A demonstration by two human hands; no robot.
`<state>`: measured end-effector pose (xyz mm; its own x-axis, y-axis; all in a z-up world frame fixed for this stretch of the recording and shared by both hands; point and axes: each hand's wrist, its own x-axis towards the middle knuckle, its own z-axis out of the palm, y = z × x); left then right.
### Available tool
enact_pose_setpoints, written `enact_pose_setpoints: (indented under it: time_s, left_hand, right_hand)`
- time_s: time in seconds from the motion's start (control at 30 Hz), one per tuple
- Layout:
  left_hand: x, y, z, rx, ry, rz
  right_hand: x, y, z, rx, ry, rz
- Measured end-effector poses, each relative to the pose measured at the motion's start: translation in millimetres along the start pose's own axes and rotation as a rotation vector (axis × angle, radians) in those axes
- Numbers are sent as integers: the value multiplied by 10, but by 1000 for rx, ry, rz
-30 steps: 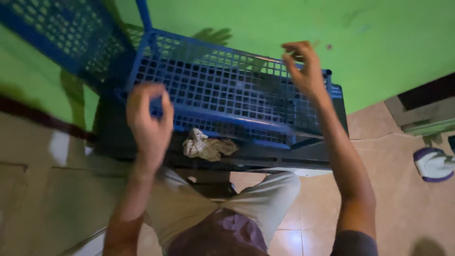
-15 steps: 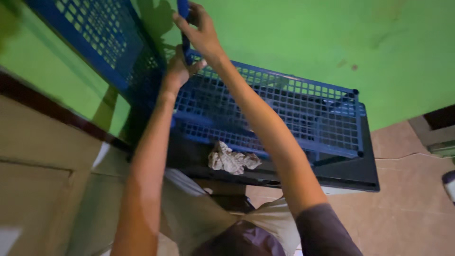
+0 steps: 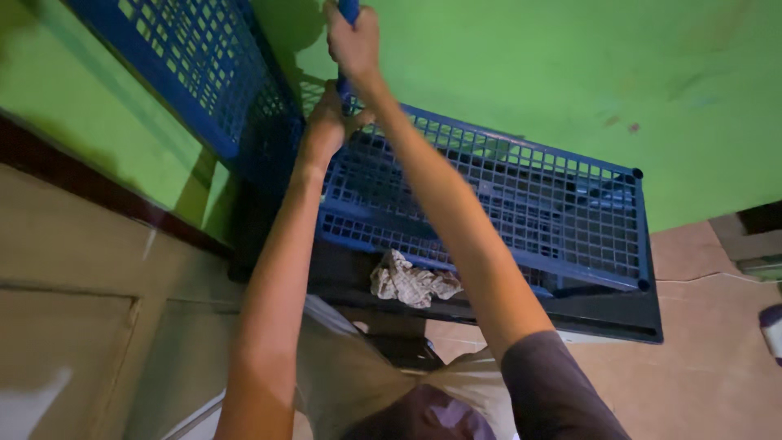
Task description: The person disassembles a blue plastic shelving unit by removing the vertical support poles one at a time and wiping each with a cloth. The person then wipes the remaining grid panels and the black work surface before stacking the disassembled parts.
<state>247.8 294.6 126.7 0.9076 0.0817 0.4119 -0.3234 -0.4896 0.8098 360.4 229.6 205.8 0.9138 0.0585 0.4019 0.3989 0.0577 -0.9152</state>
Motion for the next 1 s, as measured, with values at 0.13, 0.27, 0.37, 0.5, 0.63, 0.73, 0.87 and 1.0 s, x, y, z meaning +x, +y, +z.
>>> enact_pose_setpoints:
  time_s: [0.13, 0.27, 0.37, 0.5, 0.63, 0.73, 0.87, 1.0]
  left_hand:
    - [-13, -74, -8, 34, 5, 25]
    - [-55, 107, -53, -34, -60, -142]
    - [-56, 185, -44, 74, -122, -319]
    - [3, 144, -54, -31, 15, 84]
    - [-45, 114, -67, -20, -17, 3]
    - [-50, 194, -90, -1, -89, -240]
    - [22, 307, -90, -28, -69, -74]
    - [-8, 179, -81, 14, -53, -105]
  right_hand:
    - [-118, 205, 302, -289, 389, -265]
    - [152, 237, -187, 93, -224, -16]
    - [163, 306, -262, 196, -459, 91]
    - [45, 401, 184, -192, 403, -319]
    - [115, 477, 172, -165, 169, -208]
    - [166, 509, -8, 101, -198, 10]
    - [114, 515, 76, -98, 301, -283]
    - [173, 349, 110, -295, -108, -388]
